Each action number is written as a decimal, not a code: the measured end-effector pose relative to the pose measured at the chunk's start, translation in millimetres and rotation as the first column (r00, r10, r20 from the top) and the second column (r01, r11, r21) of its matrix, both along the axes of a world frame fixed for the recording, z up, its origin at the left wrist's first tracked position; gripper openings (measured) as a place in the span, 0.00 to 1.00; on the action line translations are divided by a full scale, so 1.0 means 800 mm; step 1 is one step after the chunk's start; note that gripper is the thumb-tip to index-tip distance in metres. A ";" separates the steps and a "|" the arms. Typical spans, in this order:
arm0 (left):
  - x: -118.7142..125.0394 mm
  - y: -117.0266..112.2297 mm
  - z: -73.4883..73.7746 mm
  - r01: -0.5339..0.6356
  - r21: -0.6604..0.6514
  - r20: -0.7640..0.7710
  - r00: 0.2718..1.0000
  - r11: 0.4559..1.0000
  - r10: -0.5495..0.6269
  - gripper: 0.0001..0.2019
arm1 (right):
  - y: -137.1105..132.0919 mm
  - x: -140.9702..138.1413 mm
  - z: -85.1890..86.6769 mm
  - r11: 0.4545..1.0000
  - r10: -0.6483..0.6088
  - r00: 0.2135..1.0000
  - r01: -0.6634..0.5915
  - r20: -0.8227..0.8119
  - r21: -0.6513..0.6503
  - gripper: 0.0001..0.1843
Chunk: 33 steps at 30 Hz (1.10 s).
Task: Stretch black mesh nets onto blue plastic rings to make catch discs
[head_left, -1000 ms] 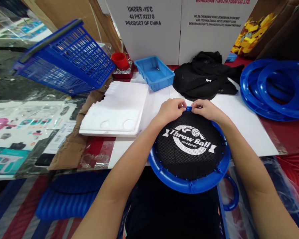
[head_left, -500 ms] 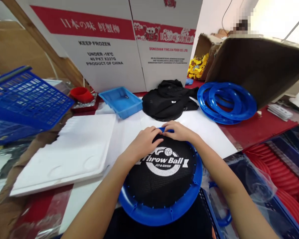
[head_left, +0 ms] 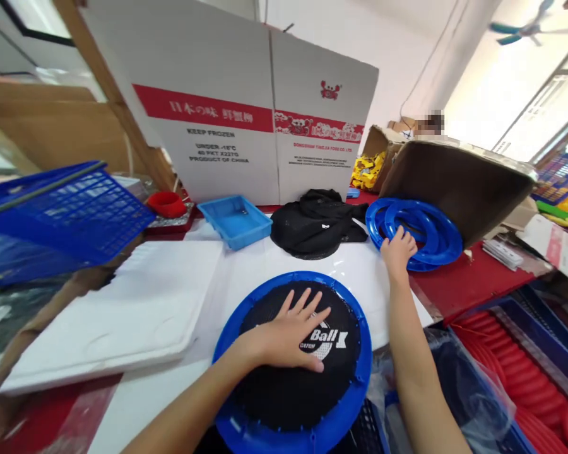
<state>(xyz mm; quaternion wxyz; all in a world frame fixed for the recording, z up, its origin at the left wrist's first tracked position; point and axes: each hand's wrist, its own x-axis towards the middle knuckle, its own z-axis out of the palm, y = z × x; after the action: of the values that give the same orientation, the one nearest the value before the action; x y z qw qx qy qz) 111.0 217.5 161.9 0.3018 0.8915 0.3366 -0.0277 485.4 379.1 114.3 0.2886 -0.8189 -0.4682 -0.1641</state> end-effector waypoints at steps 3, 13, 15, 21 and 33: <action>0.007 -0.003 -0.019 -0.045 0.003 0.106 0.993 0.999 0.044 0.57 | 0.001 0.011 -0.013 0.996 -0.037 0.999 0.034 -0.030 -0.084 0.35; -0.003 -0.064 -0.023 -0.247 -0.066 0.466 0.849 0.967 0.249 0.41 | 0.002 -0.003 -0.006 0.998 -0.023 0.992 0.014 -0.126 -0.067 0.30; -0.019 -0.102 -0.002 -0.365 -0.128 0.544 0.752 0.922 0.373 0.33 | 0.000 -0.003 -0.003 0.998 -0.028 0.991 0.020 -0.134 -0.059 0.29; -0.048 -0.257 -0.049 -0.349 -0.655 0.681 0.113 0.670 0.724 0.15 | -0.012 0.000 0.018 0.989 -0.020 0.986 0.043 -0.166 0.141 0.27; 0.047 -0.283 -0.150 -0.193 -0.947 0.321 -0.492 0.258 0.809 0.30 | -0.249 -0.049 0.093 0.734 0.381 0.858 -0.054 -0.345 0.677 0.34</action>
<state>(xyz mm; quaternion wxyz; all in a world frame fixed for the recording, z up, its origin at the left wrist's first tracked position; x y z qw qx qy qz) 148.8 -8.9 41.8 0.5804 0.1555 0.4468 0.6628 445.9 180.1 189.1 0.6726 -0.6206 -0.3953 -0.0793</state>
